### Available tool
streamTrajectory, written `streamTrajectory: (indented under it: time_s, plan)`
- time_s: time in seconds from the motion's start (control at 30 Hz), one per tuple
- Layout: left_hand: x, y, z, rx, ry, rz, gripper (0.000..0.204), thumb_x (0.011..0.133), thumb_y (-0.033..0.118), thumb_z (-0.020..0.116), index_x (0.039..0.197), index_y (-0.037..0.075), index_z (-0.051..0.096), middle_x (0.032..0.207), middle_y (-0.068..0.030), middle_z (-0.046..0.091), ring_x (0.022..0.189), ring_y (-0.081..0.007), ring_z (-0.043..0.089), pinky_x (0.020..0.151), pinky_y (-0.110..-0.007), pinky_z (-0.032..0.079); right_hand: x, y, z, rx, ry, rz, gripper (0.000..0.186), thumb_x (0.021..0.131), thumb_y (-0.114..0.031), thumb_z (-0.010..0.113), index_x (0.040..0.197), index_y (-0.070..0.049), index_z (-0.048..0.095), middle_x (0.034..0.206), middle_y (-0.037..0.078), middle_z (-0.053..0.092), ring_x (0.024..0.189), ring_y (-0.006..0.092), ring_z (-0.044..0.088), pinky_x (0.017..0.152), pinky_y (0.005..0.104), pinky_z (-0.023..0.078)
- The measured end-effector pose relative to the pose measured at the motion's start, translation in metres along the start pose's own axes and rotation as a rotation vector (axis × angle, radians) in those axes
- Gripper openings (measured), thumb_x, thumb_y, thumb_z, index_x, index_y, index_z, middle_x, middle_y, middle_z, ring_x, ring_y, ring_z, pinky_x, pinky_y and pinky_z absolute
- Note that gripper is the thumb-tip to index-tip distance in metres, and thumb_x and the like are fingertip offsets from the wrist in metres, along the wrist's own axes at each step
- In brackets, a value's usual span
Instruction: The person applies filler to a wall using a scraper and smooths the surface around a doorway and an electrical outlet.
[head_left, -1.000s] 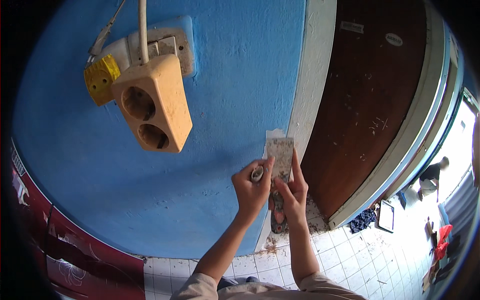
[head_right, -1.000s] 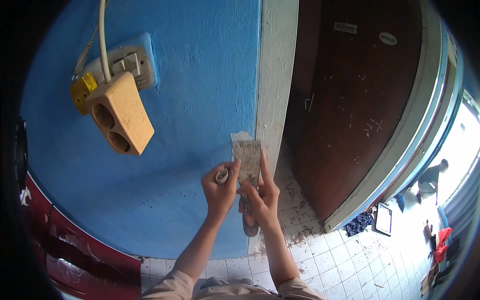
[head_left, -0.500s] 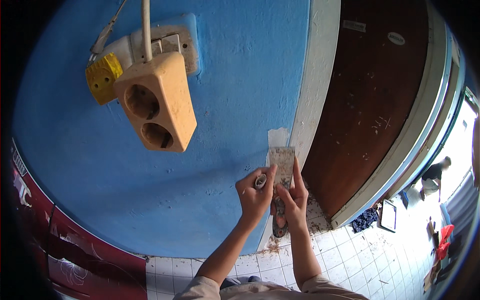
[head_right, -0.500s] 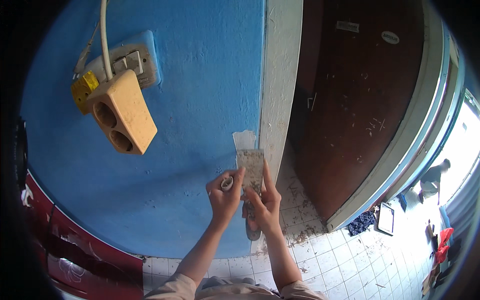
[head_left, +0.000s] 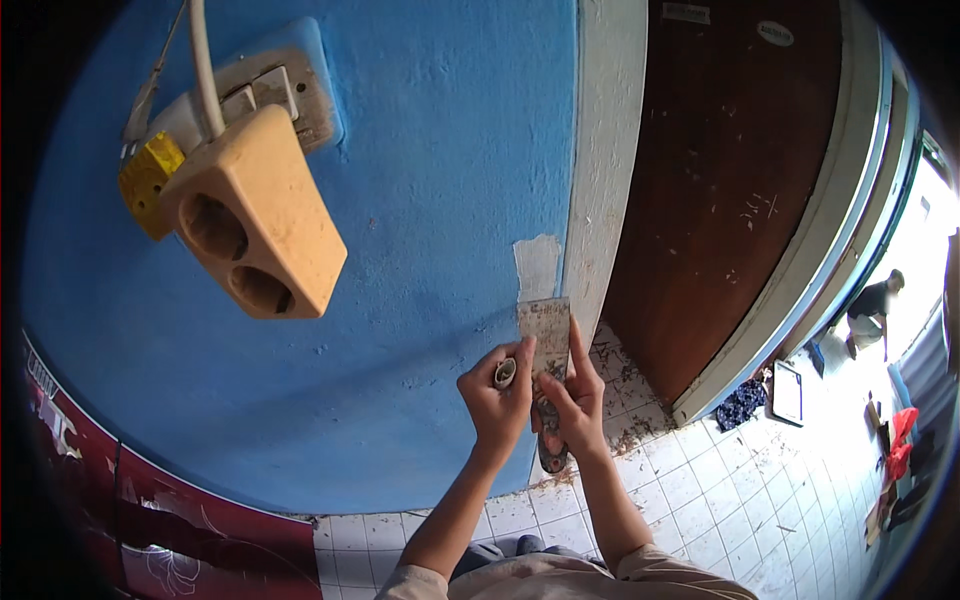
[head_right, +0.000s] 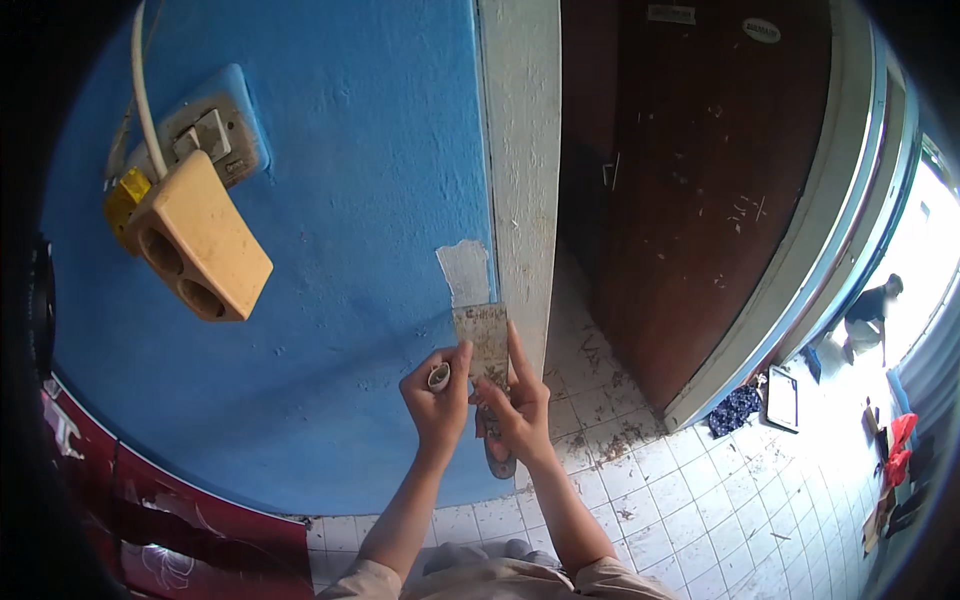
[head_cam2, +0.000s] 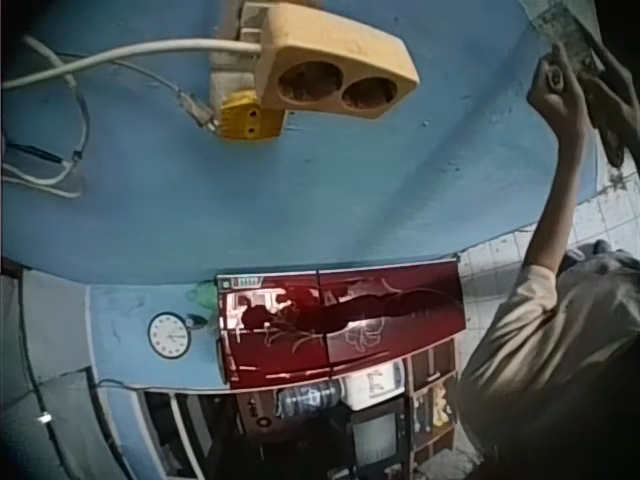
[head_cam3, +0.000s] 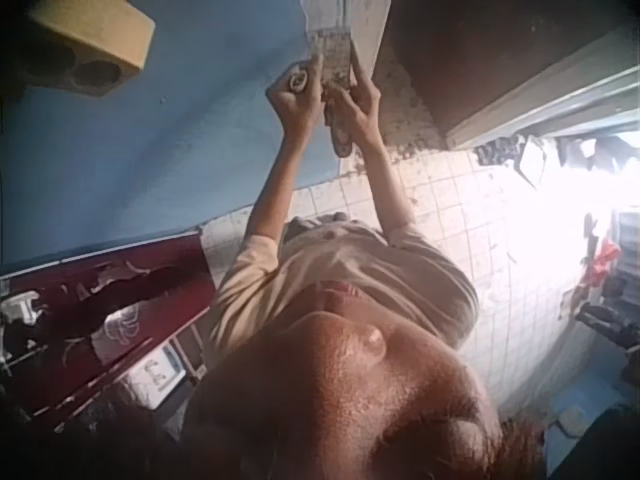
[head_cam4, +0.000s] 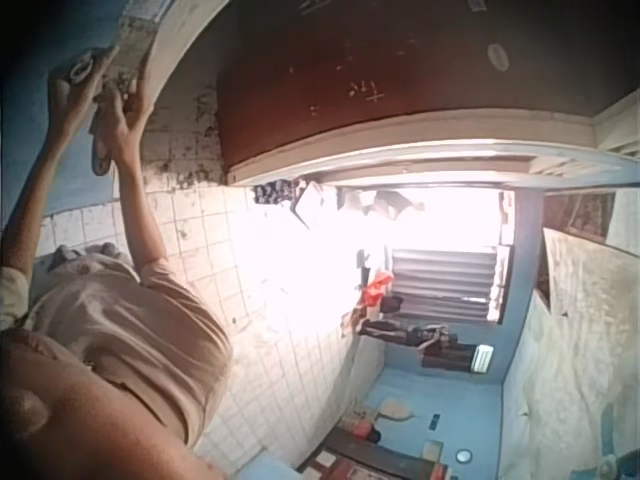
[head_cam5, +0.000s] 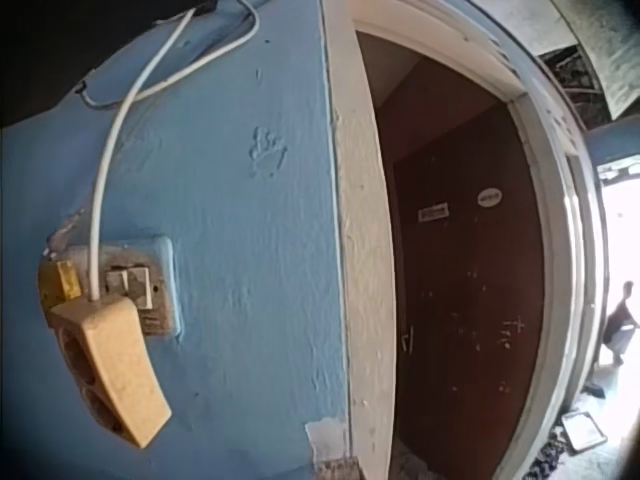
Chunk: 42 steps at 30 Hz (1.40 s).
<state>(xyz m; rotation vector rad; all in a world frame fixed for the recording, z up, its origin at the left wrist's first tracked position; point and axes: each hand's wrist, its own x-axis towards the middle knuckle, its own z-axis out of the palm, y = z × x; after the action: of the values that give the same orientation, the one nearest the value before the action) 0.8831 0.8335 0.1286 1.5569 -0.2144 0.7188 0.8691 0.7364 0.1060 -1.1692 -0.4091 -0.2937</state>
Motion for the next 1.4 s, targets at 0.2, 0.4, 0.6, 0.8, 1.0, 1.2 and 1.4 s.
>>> streamTrajectory:
  time_s: [0.2, 0.4, 0.6, 0.8, 1.0, 1.2, 1.4]
  plan:
    - [0.041, 0.040, 0.004, -0.036, 0.058, 0.077, 0.025, 0.085, 0.018, 0.065, 0.072, -0.003, 0.063, 0.060, 0.0054, 0.054, 0.058, -0.0006, 0.044, 0.049, -0.019, 0.035, 0.037, -0.030, 0.021, 0.004, -0.019, -0.093, 0.069, 0.085, 0.001, 0.051, 0.144, -0.009, 0.015, 0.104, 0.013, 0.061, 0.080, 0.0128, 0.062, 0.065, 0.0224, 0.051]
    - [0.016, 0.012, 0.001, -0.011, 0.017, 0.085, 0.024, 0.085, 0.016, 0.064, 0.070, -0.003, 0.062, 0.051, 0.0046, 0.048, 0.053, 0.0000, 0.039, 0.044, -0.020, 0.030, 0.012, -0.009, 0.006, -0.032, -0.023, -0.087, 0.069, 0.085, 0.001, 0.051, 0.143, -0.006, 0.014, 0.108, 0.014, 0.059, 0.076, 0.0117, 0.062, 0.060, 0.0217, 0.051]
    - [0.019, 0.018, 0.005, -0.032, 0.000, -0.026, 0.022, 0.085, 0.016, 0.064, 0.074, -0.003, 0.064, 0.060, 0.0059, 0.052, 0.057, -0.0005, 0.041, 0.049, -0.019, 0.033, 0.017, -0.019, 0.003, -0.010, -0.012, -0.008, 0.068, 0.085, 0.002, 0.051, 0.143, -0.006, 0.016, 0.109, 0.013, 0.059, 0.073, 0.0115, 0.062, 0.049, 0.0227, 0.051]
    - [0.010, 0.011, 0.006, -0.027, 0.011, 0.041, 0.023, 0.085, 0.016, 0.064, 0.073, -0.003, 0.065, 0.058, 0.0062, 0.051, 0.055, -0.0007, 0.041, 0.048, -0.019, 0.032, 0.012, -0.012, -0.002, 0.020, -0.046, -0.019, 0.068, 0.086, 0.001, 0.051, 0.143, -0.007, 0.015, 0.107, 0.014, 0.059, 0.075, 0.0113, 0.061, 0.050, 0.0222, 0.051]
    - [0.029, 0.023, 0.007, -0.039, 0.051, 0.071, 0.021, 0.084, 0.013, 0.064, 0.071, -0.003, 0.062, 0.052, 0.0045, 0.049, 0.053, 0.0003, 0.038, 0.044, -0.020, 0.030, 0.024, -0.026, 0.008, 0.040, -0.055, 0.053, 0.069, 0.086, 0.002, 0.050, 0.144, -0.006, 0.014, 0.113, 0.015, 0.056, 0.084, 0.0125, 0.060, 0.067, 0.0226, 0.051]
    - [0.022, 0.017, 0.005, 0.000, 0.056, 0.108, 0.022, 0.084, 0.013, 0.064, 0.071, -0.003, 0.062, 0.053, 0.0044, 0.050, 0.052, -0.0002, 0.040, 0.044, -0.021, 0.031, 0.019, -0.019, 0.012, 0.086, -0.026, -0.047, 0.069, 0.086, 0.002, 0.050, 0.144, -0.007, 0.013, 0.117, 0.016, 0.054, 0.096, 0.0148, 0.057, 0.071, 0.0263, 0.052]
    - [0.036, 0.030, 0.009, -0.059, 0.083, 0.139, 0.021, 0.085, 0.013, 0.064, 0.071, -0.003, 0.063, 0.054, 0.0044, 0.051, 0.053, 0.0004, 0.040, 0.044, -0.020, 0.031, 0.028, -0.034, 0.013, 0.042, -0.074, -0.021, 0.069, 0.086, 0.001, 0.049, 0.144, -0.009, 0.012, 0.107, 0.014, 0.058, 0.076, 0.0105, 0.060, 0.053, 0.0230, 0.051]
